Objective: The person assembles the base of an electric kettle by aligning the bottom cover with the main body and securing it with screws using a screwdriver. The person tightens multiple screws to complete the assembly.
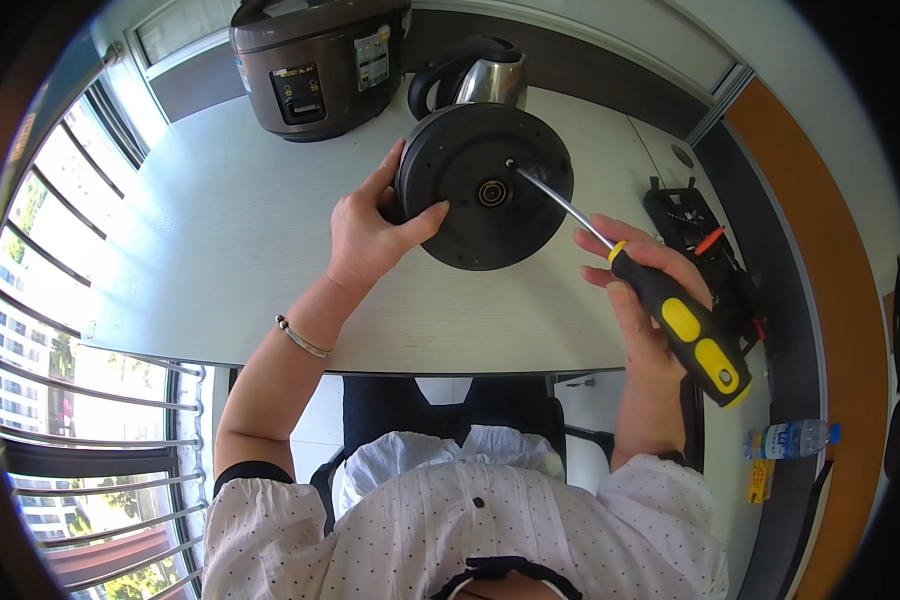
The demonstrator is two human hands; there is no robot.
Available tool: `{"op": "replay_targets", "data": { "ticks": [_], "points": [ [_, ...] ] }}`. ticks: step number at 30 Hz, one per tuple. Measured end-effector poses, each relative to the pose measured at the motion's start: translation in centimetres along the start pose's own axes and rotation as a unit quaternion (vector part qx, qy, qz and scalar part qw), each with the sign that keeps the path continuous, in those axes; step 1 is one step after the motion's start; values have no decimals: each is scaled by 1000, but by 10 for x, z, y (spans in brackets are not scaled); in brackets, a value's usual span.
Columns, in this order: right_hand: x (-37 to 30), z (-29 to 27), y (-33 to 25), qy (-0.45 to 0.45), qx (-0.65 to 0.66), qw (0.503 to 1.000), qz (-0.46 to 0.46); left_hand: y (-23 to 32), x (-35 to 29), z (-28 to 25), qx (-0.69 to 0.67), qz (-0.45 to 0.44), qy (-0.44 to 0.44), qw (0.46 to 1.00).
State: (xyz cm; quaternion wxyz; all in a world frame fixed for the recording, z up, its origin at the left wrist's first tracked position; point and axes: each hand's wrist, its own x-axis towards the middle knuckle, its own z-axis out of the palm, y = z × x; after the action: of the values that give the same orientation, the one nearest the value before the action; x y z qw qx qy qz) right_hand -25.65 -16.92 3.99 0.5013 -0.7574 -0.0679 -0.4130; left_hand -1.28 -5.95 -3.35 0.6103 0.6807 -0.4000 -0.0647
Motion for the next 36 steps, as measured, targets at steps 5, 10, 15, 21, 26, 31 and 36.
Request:
{"op": "replay_targets", "data": {
  "ticks": [5, 10, 15, 21, 26, 31, 36],
  "points": [
    [0, 0, 0, 1, -7, 1000, -4, 1, -1, 0, 1, -2, -1, 1000],
    [1, -1, -1, -2, -119, 991, -58, 3, -1, 0, 4, 1, -2, 1000],
    [6, 4, -1, 30, -172, 982, -70, 1, -1, 0, 13, 4, -3, 1000],
    [20, 0, -3, 17, -130, 991, -35, 2, -1, 0, 9, 8, 5, 1000],
    [20, 8, -20, 57, -34, 995, 68, 1, 0, -1, 10, -5, 2, 1000],
    [18, 1, -7, 5, -98, 995, -7, 1, -1, -1, 20, -1, 5, 1000],
    [18, 6, -5, -1, -210, 975, -69, 1, -1, 0, 18, 7, 8, 1000]
  ]
}}
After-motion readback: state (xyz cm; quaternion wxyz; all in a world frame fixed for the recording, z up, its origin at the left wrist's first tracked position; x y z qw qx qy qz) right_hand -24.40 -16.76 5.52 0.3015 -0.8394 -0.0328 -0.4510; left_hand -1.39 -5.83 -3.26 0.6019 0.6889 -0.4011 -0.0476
